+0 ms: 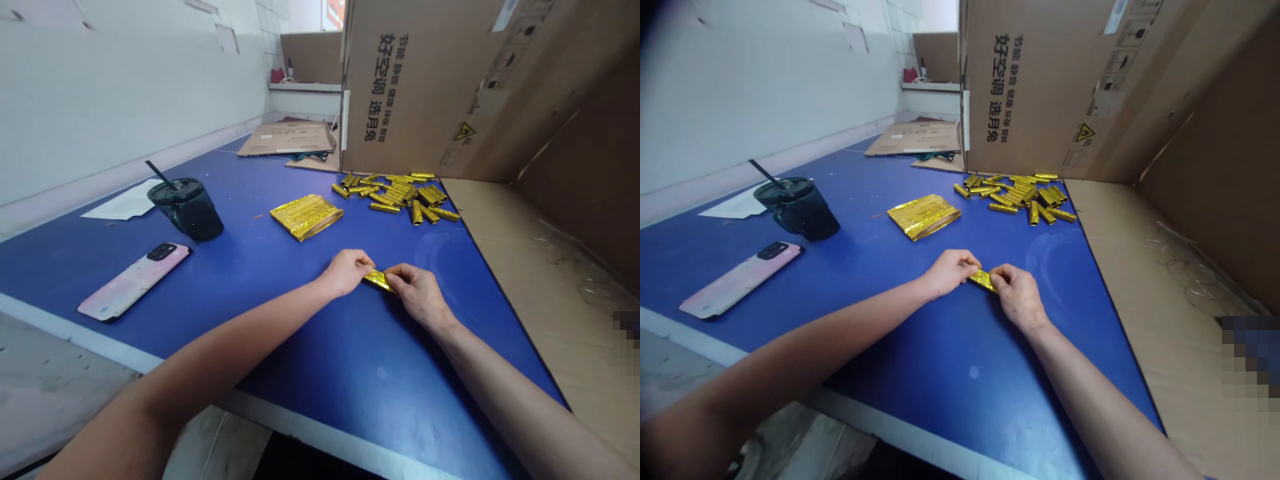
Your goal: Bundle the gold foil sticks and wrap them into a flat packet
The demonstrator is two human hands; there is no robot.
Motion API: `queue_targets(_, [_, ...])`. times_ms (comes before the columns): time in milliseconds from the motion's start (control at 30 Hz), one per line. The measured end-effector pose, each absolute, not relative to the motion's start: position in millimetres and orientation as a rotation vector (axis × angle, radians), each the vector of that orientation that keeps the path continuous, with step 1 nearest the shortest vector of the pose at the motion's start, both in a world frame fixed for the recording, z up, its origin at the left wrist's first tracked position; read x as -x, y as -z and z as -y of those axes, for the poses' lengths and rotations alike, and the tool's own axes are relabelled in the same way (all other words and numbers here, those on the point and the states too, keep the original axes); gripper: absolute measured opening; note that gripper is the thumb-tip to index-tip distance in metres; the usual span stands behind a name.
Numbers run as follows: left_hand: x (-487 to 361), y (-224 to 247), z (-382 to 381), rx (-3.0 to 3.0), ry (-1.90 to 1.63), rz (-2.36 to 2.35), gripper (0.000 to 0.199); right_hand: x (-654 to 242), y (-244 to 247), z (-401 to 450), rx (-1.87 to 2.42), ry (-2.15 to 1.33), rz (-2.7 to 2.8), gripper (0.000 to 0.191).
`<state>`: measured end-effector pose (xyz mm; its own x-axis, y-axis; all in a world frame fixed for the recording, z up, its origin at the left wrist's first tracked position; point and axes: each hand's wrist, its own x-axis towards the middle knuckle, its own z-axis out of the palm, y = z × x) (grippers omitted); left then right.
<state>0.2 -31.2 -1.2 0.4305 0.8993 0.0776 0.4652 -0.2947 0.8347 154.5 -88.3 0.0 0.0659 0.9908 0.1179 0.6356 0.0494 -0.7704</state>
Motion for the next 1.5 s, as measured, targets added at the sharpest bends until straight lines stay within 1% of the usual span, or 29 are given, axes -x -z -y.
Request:
queue_targets(167, [0, -2, 9, -2.189, -0.624, -1.226, 0.015, -150, -2, 76, 1.866, -0.172, 1.9, 0.023])
queue_targets(233, [0, -1, 9, -2.286, -0.598, -1.262, 0.017, -148, -4, 81, 1.834, -0.006, 1.954, 0.027])
queue_targets(300, [-1, -1, 11, -2.355, -0.556, -1.298, 0.019, -146, -5, 89, 1.726, 0.085, 2.077, 0.031])
queue_targets(367, [-2, -1, 12, -2.388, -0.513, -1.34, 0.019, -144, -5, 99, 1.644, 0.089, 2.264, 0.036])
queue_targets(433, [-3, -2, 11, -2.4, -0.491, -1.372, 0.018, -144, -3, 106, 1.666, 0.038, 2.396, 0.045])
queue_targets(533, [-3, -5, 12, -2.41, -0.494, -1.413, 0.015, -144, 0, 112, 1.741, -0.051, 2.462, 0.06])
queue_targets(600, [-1, -9, 16, -2.449, -0.518, -1.473, 0.016, -144, 2, 113, 1.77, -0.08, 2.46, 0.063])
queue_targets(667, [4, -12, 23, -2.553, -0.55, -1.481, 0.022, -144, 3, 112, 1.778, -0.096, 2.451, 0.063])
queue_targets(733, [11, -12, 33, -2.711, -0.532, -1.263, 0.031, -144, 3, 112, 1.763, -0.109, 2.454, 0.062])
queue_targets(800, [16, -10, 42, -2.838, -0.415, -0.975, 0.037, -144, 3, 112, 1.74, -0.115, 2.458, 0.063])
queue_targets(833, [19, -8, 46, -2.86, -0.323, -0.918, 0.046, -145, 4, 111, 1.726, -0.116, 2.461, 0.063])
queue_targets(900, [22, -4, 51, -2.855, -0.205, -0.9, 0.057, -149, 3, 111, 1.697, -0.123, 2.469, 0.064])
queue_targets(967, [24, -2, 56, -2.843, -0.161, -0.936, 0.06, -155, 2, 110, 1.659, -0.15, 2.486, 0.063])
queue_targets(1167, [25, -13, 74, -2.883, -0.22, -0.945, 0.055, -176, -4, 106, 1.52, -0.336, 2.468, 0.048])
queue_targets(1367, [18, -19, 56, -2.803, -0.306, -0.918, 0.025, -177, -4, 105, 1.499, -0.349, 2.438, 0.044])
queue_targets(1500, [12, -14, 37, -2.686, -0.366, -1.014, 0.022, -176, -3, 105, 1.509, -0.314, 2.443, 0.044])
